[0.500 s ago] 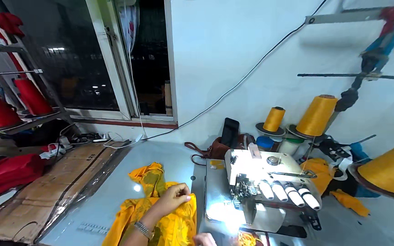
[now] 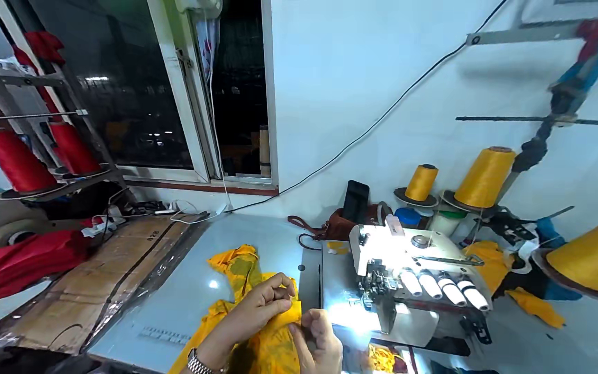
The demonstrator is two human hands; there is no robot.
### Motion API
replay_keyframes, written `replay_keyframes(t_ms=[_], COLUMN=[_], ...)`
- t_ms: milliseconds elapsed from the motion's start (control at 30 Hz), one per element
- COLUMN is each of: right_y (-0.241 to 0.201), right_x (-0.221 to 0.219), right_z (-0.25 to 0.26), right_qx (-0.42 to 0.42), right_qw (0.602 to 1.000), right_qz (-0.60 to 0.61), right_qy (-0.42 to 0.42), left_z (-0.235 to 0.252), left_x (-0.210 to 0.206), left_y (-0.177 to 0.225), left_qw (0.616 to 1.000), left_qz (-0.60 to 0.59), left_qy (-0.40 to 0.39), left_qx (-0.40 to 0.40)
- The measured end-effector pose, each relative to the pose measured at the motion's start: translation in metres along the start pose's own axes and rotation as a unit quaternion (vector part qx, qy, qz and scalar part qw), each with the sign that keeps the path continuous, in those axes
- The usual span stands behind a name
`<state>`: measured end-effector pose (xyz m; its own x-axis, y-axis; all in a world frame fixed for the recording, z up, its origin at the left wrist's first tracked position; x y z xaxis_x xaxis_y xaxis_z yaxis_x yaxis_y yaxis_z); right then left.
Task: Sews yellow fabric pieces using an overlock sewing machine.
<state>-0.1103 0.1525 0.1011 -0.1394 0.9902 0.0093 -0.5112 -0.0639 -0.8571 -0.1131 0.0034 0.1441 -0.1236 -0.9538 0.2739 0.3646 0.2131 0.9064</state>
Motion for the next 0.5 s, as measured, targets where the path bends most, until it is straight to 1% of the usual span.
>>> replay_keyframes(t_ms=[167,333,500], right_y=[-0.005,-0.010,-0.011], right_x=[0.001,0.002,0.006], right_z=[-0.002,-0.002,-0.003], right_qx=[0.028,0.065,0.074], right_qw=[1.000,0.997,0.997], right_qz=[-0.013,-0.029,-0.026], right_qy=[-0.004,-0.007,0.014], left_z=[-0.001,-0.003,-0.005], left_x=[-0.003,-0.003,0.000], left_y=[0.003,0.006,0.002], left_qw=[0.998,0.998,0.995], left_qz=[0.032,0.041,0.083], left_qy=[-0.011,-0.001,0.001], left_qx=[-0.049,-0.052,-0.056])
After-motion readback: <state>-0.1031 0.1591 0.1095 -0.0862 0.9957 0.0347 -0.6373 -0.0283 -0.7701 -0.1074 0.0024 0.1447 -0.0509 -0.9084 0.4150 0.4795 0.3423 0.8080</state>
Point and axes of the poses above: each hand's wrist, its own z-axis towards the middle knuckle, its own x-axis out of the back of the hand, y = z × x, the point moved 6 cm from there along z, towards the middle knuckle, and after that the axes turned 6 degrees about -x, right-handed, at the moved point
